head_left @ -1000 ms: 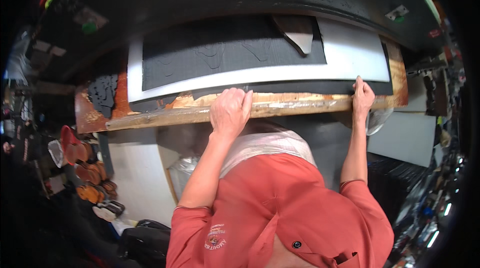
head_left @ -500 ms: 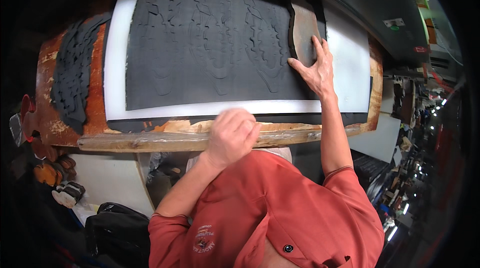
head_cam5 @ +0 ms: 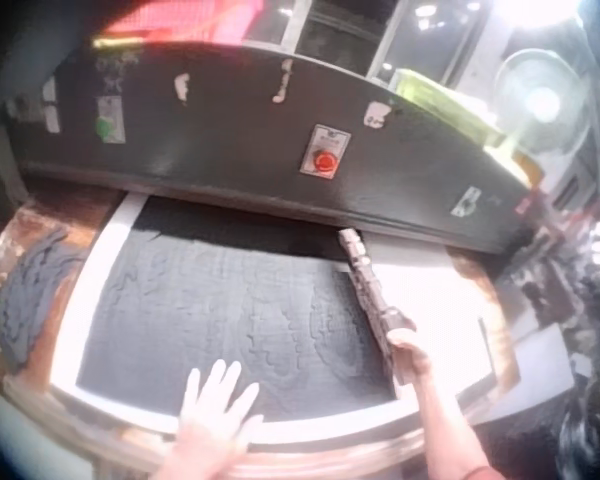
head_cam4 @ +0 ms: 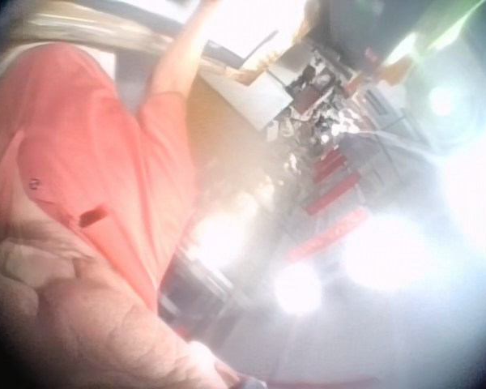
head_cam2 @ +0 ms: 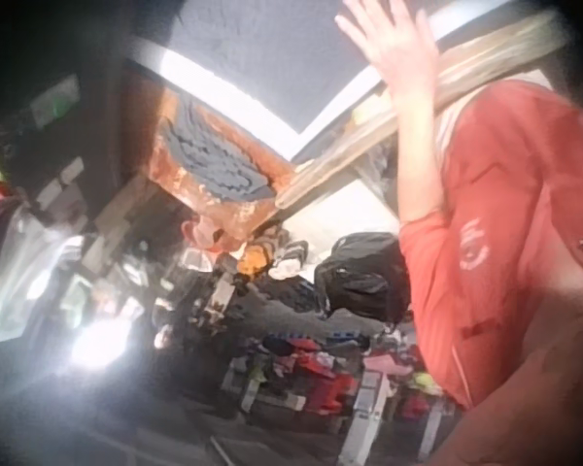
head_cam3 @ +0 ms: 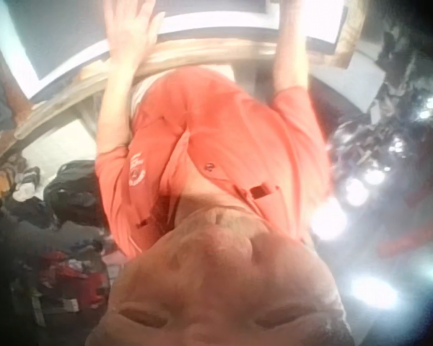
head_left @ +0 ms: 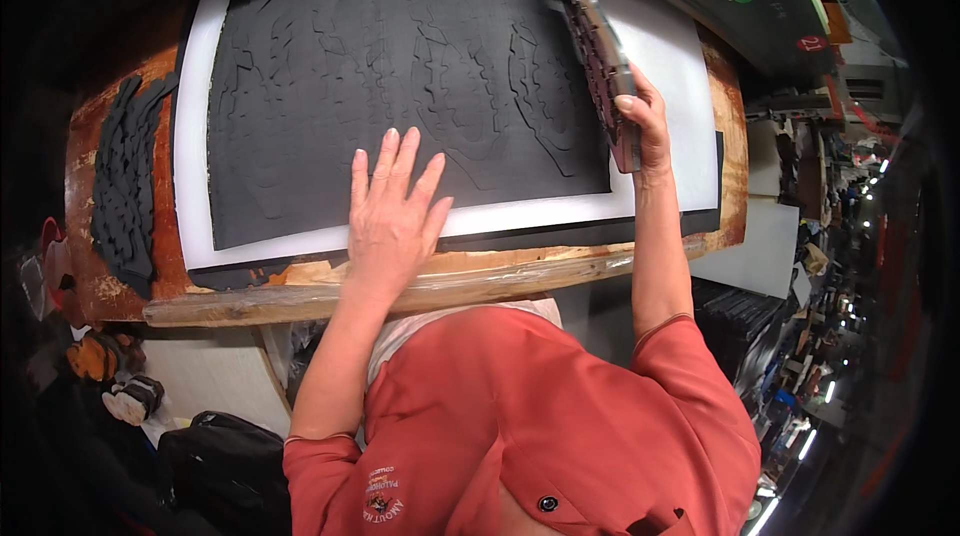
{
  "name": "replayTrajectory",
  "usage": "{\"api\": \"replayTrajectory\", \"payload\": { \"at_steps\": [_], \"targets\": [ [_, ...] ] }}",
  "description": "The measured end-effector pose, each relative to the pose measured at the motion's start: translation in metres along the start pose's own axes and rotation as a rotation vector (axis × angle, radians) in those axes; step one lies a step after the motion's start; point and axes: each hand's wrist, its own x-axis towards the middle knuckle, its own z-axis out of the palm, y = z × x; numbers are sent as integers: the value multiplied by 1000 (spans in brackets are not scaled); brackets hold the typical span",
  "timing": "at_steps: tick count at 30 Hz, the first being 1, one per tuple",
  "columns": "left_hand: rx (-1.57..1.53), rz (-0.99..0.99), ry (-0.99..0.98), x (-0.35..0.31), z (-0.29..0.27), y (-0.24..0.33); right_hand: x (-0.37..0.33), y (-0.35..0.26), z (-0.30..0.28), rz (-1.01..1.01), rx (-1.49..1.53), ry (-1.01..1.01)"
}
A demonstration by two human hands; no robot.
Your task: The person feeds a sheet of black rubber through a roller machine, then peels off cut-out shapes and scrap pieces by hand. They gather the pieces, place them into a black plastic bag, tie the bag, and affix a label.
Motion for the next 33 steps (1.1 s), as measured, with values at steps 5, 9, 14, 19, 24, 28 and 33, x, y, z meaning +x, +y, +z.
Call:
{"api": "replayTrajectory", "payload": {
  "at_steps": [5, 9, 14, 19, 24, 28, 33],
  "targets": [
    [-25, -47, 103, -11, -22, -20, -40, 2, -51, -64, -52, 204],
    [377, -600, 306, -35, -73, -63, -66, 10, -89, -43, -501, 289],
    [309, -740, 263, -48, -105, -85, -73, 39, -83, -67, -1280, 358],
    [-318, -946, 368, -36, -118, -91, -51, 22, -6, -339, -869, 237],
    [-1176, -955, 467, -44, -121, -96, -47, 12, 135, -594, -571, -290],
    [-1632, -815, 521, -43, -114, -93, -36, 14, 241, -800, -509, -395],
    [-1752, -779, 557, -36, -104, -88, -24, 37, 310, -666, -582, -378]
  ]
}}
